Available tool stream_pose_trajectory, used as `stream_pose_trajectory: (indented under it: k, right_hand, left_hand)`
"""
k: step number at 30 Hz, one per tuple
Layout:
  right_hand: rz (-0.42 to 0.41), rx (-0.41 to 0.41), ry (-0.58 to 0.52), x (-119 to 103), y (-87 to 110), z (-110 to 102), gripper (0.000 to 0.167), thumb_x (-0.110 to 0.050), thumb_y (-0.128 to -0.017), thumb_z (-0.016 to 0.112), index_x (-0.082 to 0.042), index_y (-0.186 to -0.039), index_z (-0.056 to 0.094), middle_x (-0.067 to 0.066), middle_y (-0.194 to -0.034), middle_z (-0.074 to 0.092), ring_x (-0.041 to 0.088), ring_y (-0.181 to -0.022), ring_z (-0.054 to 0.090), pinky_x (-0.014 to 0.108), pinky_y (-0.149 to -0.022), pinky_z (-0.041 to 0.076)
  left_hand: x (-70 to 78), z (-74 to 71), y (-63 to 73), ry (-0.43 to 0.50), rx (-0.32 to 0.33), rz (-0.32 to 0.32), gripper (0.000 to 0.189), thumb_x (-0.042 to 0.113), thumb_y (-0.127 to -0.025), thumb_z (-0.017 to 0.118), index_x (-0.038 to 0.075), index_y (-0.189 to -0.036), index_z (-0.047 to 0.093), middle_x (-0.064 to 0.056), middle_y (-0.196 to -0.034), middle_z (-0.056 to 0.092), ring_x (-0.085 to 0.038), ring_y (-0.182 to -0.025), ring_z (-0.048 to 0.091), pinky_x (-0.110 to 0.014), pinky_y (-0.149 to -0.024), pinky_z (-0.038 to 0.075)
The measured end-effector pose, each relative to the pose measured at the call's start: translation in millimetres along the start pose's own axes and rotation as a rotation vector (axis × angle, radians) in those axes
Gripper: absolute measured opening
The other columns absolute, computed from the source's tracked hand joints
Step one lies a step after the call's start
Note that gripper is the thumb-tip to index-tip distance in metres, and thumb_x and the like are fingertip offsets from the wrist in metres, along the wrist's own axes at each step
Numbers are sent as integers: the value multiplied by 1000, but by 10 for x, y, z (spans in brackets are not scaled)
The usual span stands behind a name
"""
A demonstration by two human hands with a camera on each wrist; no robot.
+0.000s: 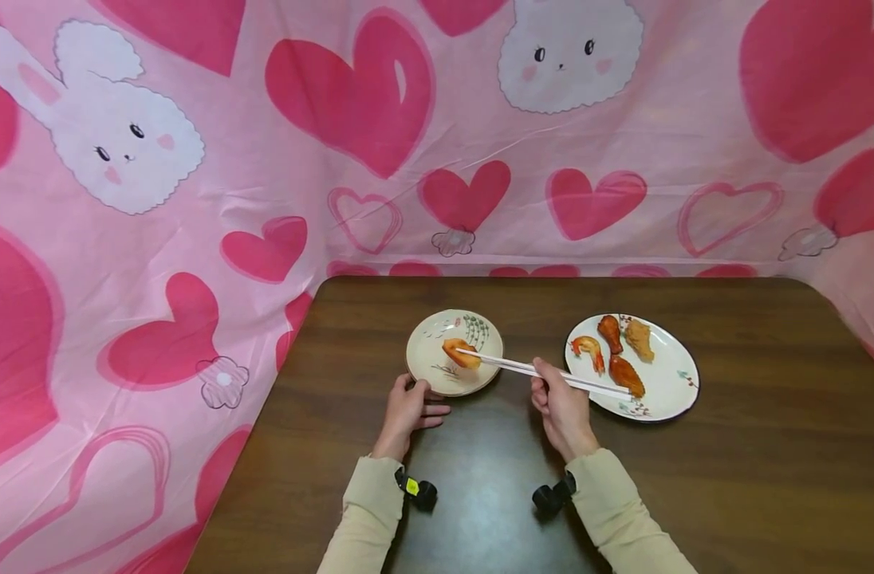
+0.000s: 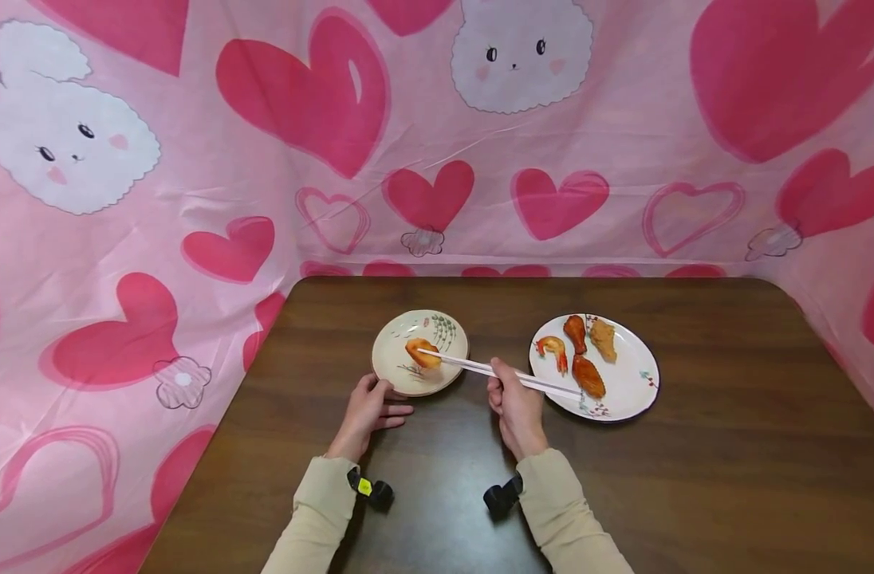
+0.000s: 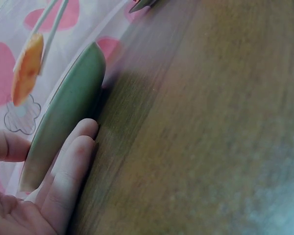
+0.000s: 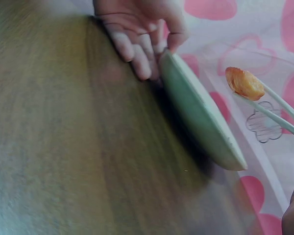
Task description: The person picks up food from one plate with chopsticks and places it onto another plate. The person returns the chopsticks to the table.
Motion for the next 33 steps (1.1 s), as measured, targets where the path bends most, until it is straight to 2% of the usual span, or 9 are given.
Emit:
stream_pose_trajectory:
  k: [5, 9, 16, 24, 27, 33]
  right_hand:
    - [-1, -1, -30, -122, 55, -48, 24, -17, -96, 58, -12, -73, 63, -5, -54, 52, 6, -41, 38, 13, -36, 29]
    - [-4, 3, -54, -215, 92, -99, 22, -19, -96, 58, -13, -76, 64, -4, -55, 52, 8, -41, 38, 13, -36, 29]
    - [-22, 21, -90, -354, 115, -234, 20, -20, -96, 58, -11, -79, 62, -3, -55, 53, 8, -40, 37, 13, -35, 29]
    - [-96, 29, -167, -527, 150, -404, 12, -13, -96, 58, -11, -84, 61, -2, -52, 52, 6, -38, 38, 13, -33, 28]
    - [-128, 6, -185, -617, 174, -496, 15, -11, -96, 56, -11, -82, 61, -2, -52, 52, 6, -37, 38, 13, -33, 28]
    - [-115, -4, -217, -792, 243, -698, 19, -17, -96, 59, -9, -79, 63, -2, -55, 53, 7, -40, 39, 13, -34, 29]
  left_hand:
    - [177, 23, 208, -6, -5, 9, 54, 13, -92, 41, 0, -143, 29, -21, -109, 68, -26, -81, 74, -38, -70, 61]
    - [215, 24, 261, -8, -4, 16, 54, 13, -92, 41, 0, -143, 29, -21, -108, 68, -27, -81, 74, -38, -70, 61]
    - [180, 22, 200, -15, -9, 6, 53, 14, -92, 41, 1, -143, 29, -20, -108, 67, -29, -85, 73, -38, -71, 61]
    - [196, 21, 232, -8, -14, 12, 53, 13, -92, 41, 0, -142, 29, -19, -104, 68, -27, -82, 74, -37, -70, 61]
    - [170, 20, 190, -12, -14, 9, 53, 12, -92, 41, 0, -142, 30, -18, -103, 68, -27, -83, 74, -37, -70, 61]
    - [6, -11, 4, -1, -15, 14, 52, 14, -93, 41, 2, -143, 29, -17, -103, 68, -26, -80, 74, -37, -67, 61]
Point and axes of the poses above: each hand's wrist, its own y-axis away from the middle knuckle, its own z-axis out of the palm, x = y × z, the point moved 2 cm from there along -y, towards the middle knuckle
